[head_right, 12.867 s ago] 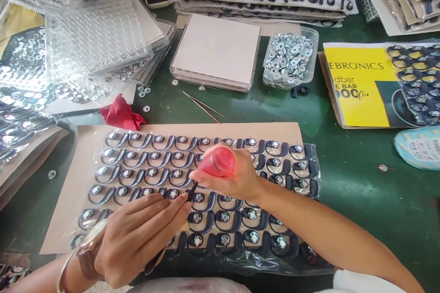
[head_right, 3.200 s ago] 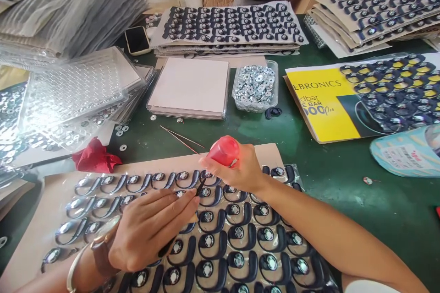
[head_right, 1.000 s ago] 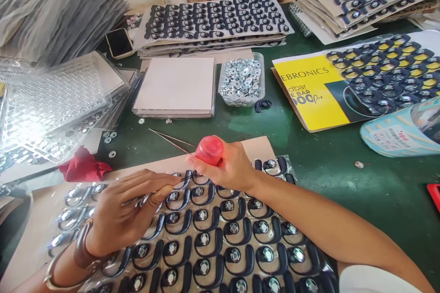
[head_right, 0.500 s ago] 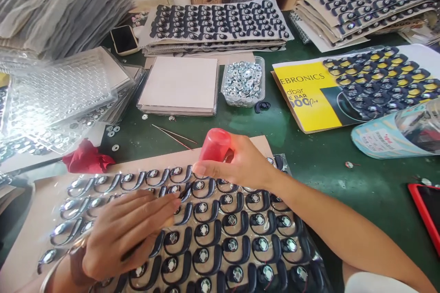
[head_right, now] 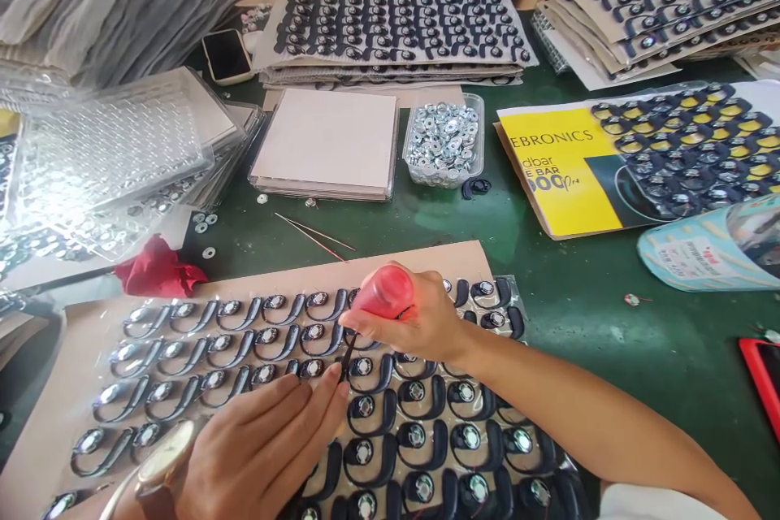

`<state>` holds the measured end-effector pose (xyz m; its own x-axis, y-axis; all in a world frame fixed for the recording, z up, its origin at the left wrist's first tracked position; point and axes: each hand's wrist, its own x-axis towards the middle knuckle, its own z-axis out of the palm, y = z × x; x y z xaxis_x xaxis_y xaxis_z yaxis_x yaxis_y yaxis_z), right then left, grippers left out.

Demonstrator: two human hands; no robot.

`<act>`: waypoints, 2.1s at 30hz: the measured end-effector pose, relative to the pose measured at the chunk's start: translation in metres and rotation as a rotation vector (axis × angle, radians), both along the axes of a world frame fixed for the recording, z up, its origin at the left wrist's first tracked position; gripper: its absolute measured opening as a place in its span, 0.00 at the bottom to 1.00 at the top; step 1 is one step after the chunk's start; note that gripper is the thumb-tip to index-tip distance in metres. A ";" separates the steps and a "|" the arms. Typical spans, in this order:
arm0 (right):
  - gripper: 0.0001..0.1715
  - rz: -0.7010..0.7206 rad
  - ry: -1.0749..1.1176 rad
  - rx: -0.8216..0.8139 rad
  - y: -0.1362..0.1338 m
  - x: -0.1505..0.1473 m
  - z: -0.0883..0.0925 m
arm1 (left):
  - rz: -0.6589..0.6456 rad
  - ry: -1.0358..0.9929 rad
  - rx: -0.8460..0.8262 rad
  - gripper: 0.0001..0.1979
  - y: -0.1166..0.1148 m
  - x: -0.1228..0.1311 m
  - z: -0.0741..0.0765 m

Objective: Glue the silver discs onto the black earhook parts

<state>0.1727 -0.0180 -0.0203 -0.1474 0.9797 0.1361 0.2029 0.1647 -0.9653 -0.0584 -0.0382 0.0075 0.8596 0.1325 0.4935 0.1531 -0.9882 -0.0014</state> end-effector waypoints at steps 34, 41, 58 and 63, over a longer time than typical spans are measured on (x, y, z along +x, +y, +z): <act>0.17 -0.121 -0.199 0.023 0.003 -0.001 0.005 | 0.087 -0.020 -0.149 0.15 -0.004 -0.001 0.000; 0.17 -0.143 -0.199 0.016 0.000 0.001 0.008 | 0.115 -0.015 -0.255 0.12 0.005 -0.001 0.009; 0.12 0.025 -0.112 0.095 -0.003 0.001 0.000 | 0.195 -0.119 -0.485 0.13 0.021 -0.006 0.010; 0.16 0.112 -0.022 -0.078 0.002 0.008 0.017 | 0.227 -0.158 -0.539 0.11 0.022 -0.005 0.009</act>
